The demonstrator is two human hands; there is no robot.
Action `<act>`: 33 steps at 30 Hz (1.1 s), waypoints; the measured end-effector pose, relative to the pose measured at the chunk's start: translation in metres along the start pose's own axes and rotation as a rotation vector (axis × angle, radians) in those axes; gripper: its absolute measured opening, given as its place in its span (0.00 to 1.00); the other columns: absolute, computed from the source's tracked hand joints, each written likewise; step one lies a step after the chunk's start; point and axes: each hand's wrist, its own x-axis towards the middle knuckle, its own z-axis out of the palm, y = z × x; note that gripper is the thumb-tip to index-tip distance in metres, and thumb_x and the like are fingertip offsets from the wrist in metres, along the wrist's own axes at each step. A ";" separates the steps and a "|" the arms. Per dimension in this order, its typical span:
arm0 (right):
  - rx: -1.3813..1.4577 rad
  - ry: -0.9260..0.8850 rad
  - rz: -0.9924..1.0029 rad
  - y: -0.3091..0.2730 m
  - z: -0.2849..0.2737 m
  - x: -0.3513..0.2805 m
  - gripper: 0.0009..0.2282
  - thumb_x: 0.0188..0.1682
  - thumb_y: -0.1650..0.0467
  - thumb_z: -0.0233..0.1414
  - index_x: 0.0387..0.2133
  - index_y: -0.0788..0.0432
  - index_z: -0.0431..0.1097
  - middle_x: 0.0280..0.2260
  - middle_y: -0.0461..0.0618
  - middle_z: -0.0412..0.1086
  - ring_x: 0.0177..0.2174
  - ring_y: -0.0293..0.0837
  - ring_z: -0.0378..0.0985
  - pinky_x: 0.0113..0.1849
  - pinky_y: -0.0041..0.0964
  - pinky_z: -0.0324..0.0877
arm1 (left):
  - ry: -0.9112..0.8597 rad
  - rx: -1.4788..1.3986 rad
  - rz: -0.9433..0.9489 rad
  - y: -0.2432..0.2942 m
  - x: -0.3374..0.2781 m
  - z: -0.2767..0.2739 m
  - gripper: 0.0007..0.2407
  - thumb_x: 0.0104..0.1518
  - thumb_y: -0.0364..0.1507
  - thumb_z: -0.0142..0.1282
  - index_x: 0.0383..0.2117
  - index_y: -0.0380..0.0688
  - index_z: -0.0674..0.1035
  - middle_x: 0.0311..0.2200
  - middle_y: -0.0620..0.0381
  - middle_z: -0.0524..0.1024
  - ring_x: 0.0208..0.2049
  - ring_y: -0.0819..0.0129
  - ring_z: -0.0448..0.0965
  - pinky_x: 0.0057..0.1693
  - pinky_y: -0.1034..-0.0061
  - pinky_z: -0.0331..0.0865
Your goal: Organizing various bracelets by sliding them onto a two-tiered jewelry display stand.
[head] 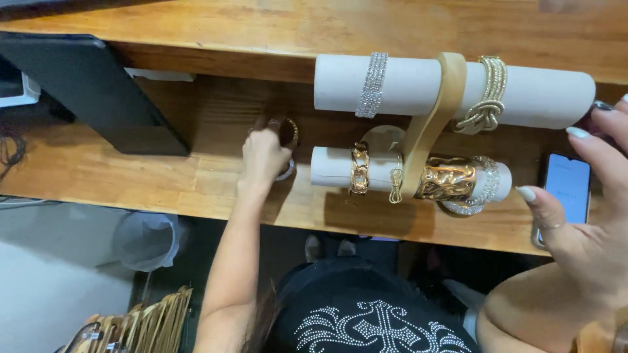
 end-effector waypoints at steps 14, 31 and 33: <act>-0.033 0.075 0.000 0.032 0.040 0.027 0.26 0.63 0.62 0.51 0.68 0.69 0.61 0.67 0.77 0.52 0.67 0.78 0.53 0.68 0.78 0.55 | 0.087 -1.553 0.306 0.098 -0.038 -0.119 0.28 0.59 0.26 0.66 0.66 0.39 0.67 0.62 0.46 0.70 0.57 0.61 0.77 0.62 0.71 0.77; 0.063 0.120 0.020 0.046 0.047 0.026 0.15 0.65 0.73 0.52 0.61 0.71 0.64 0.62 0.73 0.58 0.66 0.79 0.56 0.69 0.77 0.55 | 0.168 -0.699 0.825 0.123 -0.007 -0.167 0.24 0.59 0.32 0.71 0.59 0.42 0.73 0.60 0.47 0.72 0.64 0.54 0.73 0.71 0.64 0.68; 0.094 0.105 0.022 0.045 0.047 0.027 0.16 0.63 0.78 0.55 0.62 0.70 0.64 0.63 0.72 0.56 0.68 0.78 0.51 0.69 0.77 0.56 | 0.169 -0.466 0.908 0.122 -0.002 -0.169 0.28 0.59 0.33 0.75 0.62 0.45 0.71 0.62 0.50 0.72 0.69 0.43 0.64 0.74 0.50 0.59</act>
